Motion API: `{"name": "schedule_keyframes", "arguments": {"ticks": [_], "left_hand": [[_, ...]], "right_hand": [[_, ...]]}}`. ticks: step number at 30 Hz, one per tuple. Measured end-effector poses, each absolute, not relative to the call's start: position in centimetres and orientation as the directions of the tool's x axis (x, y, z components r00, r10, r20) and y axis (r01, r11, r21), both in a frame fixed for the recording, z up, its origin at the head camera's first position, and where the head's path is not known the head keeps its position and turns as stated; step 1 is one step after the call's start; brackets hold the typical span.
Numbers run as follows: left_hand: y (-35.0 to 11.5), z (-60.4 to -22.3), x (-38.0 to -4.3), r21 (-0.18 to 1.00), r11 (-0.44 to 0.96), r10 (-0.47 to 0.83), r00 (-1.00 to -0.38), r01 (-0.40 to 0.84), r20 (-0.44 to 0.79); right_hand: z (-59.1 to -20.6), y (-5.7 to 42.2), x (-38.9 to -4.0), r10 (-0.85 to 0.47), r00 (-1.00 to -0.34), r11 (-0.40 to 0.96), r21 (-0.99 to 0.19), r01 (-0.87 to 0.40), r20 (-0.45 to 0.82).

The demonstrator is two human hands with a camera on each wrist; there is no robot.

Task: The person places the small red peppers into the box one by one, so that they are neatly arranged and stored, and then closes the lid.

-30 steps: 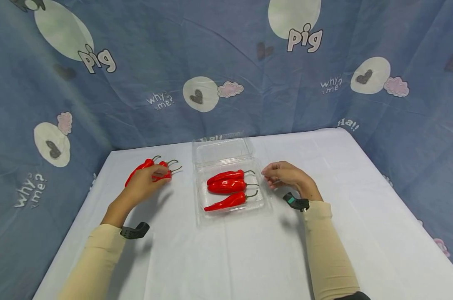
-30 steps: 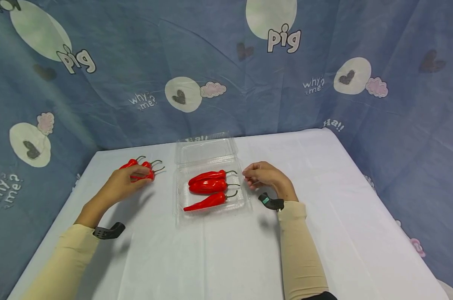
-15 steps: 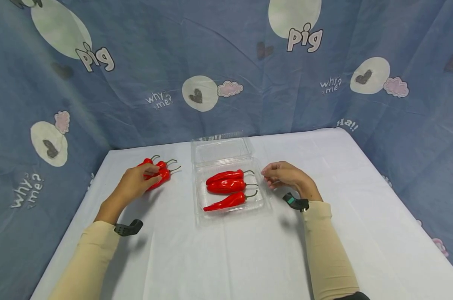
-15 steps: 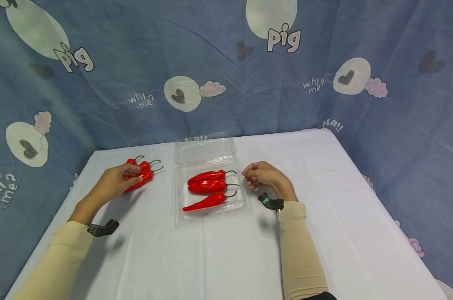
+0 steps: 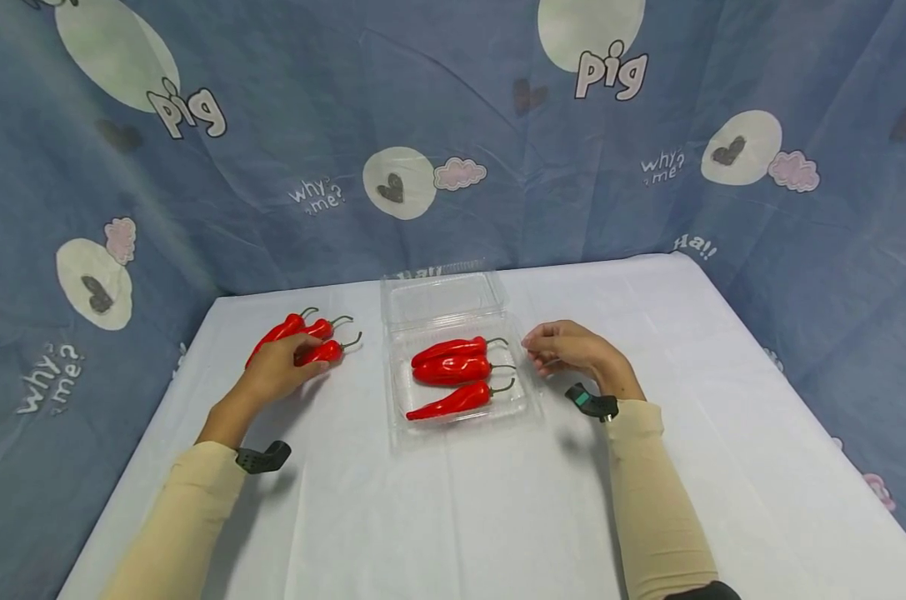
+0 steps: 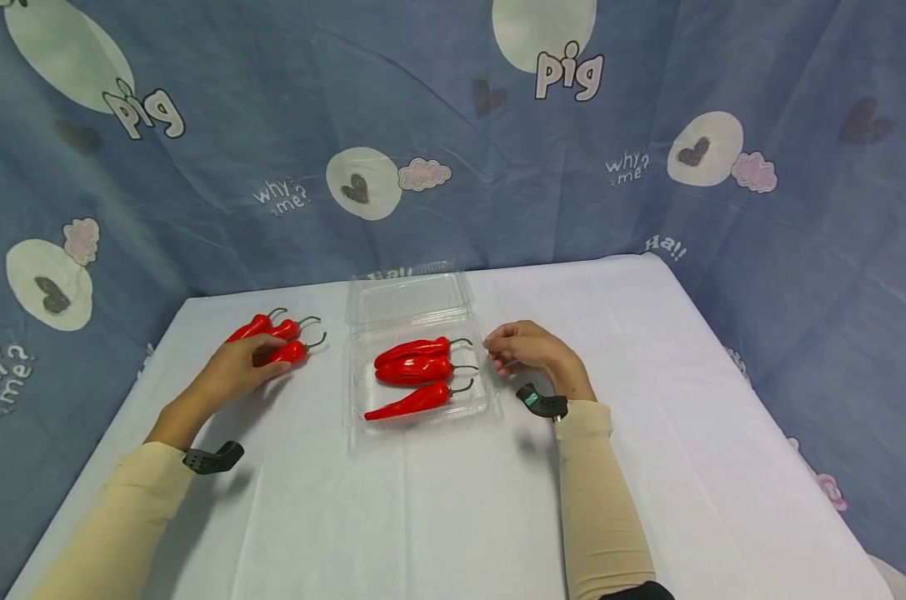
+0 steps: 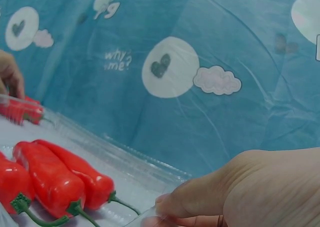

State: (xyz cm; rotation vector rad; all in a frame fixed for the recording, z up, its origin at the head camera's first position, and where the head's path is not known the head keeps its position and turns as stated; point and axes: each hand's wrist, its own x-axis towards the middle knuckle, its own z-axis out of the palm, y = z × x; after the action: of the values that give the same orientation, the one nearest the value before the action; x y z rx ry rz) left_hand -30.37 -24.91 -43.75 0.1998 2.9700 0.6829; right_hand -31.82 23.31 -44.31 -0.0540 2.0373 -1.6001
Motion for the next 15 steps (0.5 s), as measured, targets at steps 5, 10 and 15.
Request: {"name": "schedule_keyframes", "arguments": {"ticks": [5, 10, 15], "left_hand": [[-24.6, -44.7, -29.9, 0.435, 0.897, 0.132, -0.986, 0.077, -0.097], [-24.2, -45.1, -29.7, 0.454, 0.887, 0.129, -0.988, 0.079, -0.081], [-24.2, -45.1, -29.6, 0.464, 0.883, 0.121, -0.989, 0.069, -0.083]], "right_hand": [[-44.4, 23.3, -31.9, -0.354, -0.85, 0.296, -0.909, 0.295, -0.391], [-44.4, 23.3, -31.9, -0.365, -0.85, 0.285, -0.915, 0.286, -0.38], [-44.5, 23.5, -31.9, -0.372, -0.848, 0.276, -0.917, 0.287, -0.377]]}}
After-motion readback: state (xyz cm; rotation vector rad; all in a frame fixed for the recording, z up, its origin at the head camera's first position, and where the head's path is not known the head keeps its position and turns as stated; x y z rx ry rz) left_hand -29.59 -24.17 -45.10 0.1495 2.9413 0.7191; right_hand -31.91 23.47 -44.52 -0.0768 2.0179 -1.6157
